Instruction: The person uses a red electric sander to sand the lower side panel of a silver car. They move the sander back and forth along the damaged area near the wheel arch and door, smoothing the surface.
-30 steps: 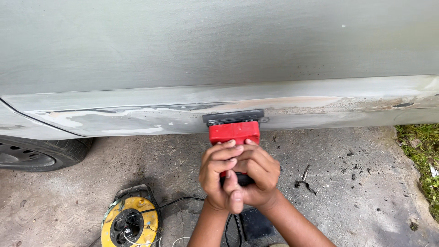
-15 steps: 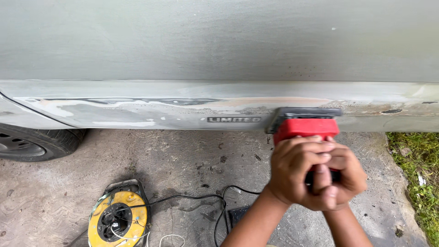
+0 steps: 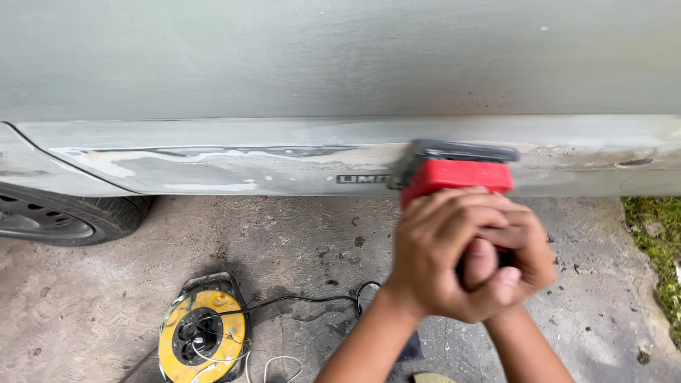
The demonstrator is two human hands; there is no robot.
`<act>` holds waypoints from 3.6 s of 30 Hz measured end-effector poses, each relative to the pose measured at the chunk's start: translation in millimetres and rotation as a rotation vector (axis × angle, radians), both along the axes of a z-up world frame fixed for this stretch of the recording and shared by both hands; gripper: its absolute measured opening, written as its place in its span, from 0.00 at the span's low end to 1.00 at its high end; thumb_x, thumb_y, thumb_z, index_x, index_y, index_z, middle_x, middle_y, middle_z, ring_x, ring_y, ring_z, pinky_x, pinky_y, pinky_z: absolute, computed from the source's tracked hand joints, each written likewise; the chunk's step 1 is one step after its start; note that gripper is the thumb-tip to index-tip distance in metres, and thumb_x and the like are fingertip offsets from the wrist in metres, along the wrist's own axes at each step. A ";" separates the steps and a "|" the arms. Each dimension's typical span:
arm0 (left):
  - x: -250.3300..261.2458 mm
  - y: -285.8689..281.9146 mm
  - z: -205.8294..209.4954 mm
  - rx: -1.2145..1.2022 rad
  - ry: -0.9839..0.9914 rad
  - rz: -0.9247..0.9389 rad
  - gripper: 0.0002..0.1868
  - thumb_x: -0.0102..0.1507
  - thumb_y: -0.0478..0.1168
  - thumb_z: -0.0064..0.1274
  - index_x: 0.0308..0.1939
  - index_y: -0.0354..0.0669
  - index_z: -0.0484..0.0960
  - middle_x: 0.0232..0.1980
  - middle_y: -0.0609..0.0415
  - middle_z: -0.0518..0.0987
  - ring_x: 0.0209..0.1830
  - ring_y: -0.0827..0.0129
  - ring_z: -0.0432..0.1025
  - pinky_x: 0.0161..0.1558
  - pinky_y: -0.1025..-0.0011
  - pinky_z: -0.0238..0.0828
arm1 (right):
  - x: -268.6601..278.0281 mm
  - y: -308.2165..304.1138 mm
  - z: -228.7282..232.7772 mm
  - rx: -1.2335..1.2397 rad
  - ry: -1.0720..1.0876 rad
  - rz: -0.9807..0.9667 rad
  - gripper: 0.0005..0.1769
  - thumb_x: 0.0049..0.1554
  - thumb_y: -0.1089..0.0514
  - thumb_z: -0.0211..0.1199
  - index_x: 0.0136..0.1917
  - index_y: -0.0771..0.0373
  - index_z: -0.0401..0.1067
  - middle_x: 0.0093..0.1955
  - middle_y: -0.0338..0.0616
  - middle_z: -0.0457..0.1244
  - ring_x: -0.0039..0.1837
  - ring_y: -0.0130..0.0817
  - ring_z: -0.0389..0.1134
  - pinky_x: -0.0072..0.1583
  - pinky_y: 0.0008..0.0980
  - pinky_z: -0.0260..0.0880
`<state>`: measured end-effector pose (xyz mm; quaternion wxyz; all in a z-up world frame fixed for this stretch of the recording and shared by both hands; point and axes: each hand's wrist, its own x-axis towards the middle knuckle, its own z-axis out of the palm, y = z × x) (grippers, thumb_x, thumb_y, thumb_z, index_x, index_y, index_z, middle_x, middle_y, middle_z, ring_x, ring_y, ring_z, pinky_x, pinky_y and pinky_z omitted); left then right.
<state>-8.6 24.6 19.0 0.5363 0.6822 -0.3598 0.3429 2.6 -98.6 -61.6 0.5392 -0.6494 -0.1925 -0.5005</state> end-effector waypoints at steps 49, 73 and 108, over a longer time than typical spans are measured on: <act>-55.3 61.2 12.9 -0.223 -0.055 0.189 0.24 0.70 0.49 0.35 0.40 0.36 0.84 0.45 0.46 0.86 0.49 0.54 0.80 0.57 0.59 0.77 | -53.3 99.4 85.9 -0.225 -0.108 0.005 0.15 0.59 0.51 0.55 0.34 0.59 0.69 0.35 0.46 0.66 0.39 0.41 0.68 0.50 0.36 0.70; -20.4 -128.5 -4.3 -0.243 -0.139 0.055 0.23 0.59 0.55 0.45 0.42 0.41 0.85 0.45 0.51 0.85 0.48 0.50 0.81 0.56 0.55 0.72 | -25.8 -106.5 37.4 -0.184 -0.147 -0.126 0.13 0.57 0.58 0.60 0.33 0.66 0.74 0.32 0.52 0.66 0.40 0.56 0.71 0.49 0.49 0.74; -12.8 -107.4 -27.3 -0.435 -0.086 0.169 0.14 0.59 0.44 0.49 0.39 0.41 0.85 0.42 0.51 0.85 0.44 0.49 0.80 0.52 0.55 0.74 | -21.0 -79.5 38.5 -0.265 -0.142 -0.045 0.13 0.56 0.60 0.59 0.32 0.66 0.75 0.31 0.50 0.67 0.38 0.55 0.73 0.48 0.49 0.74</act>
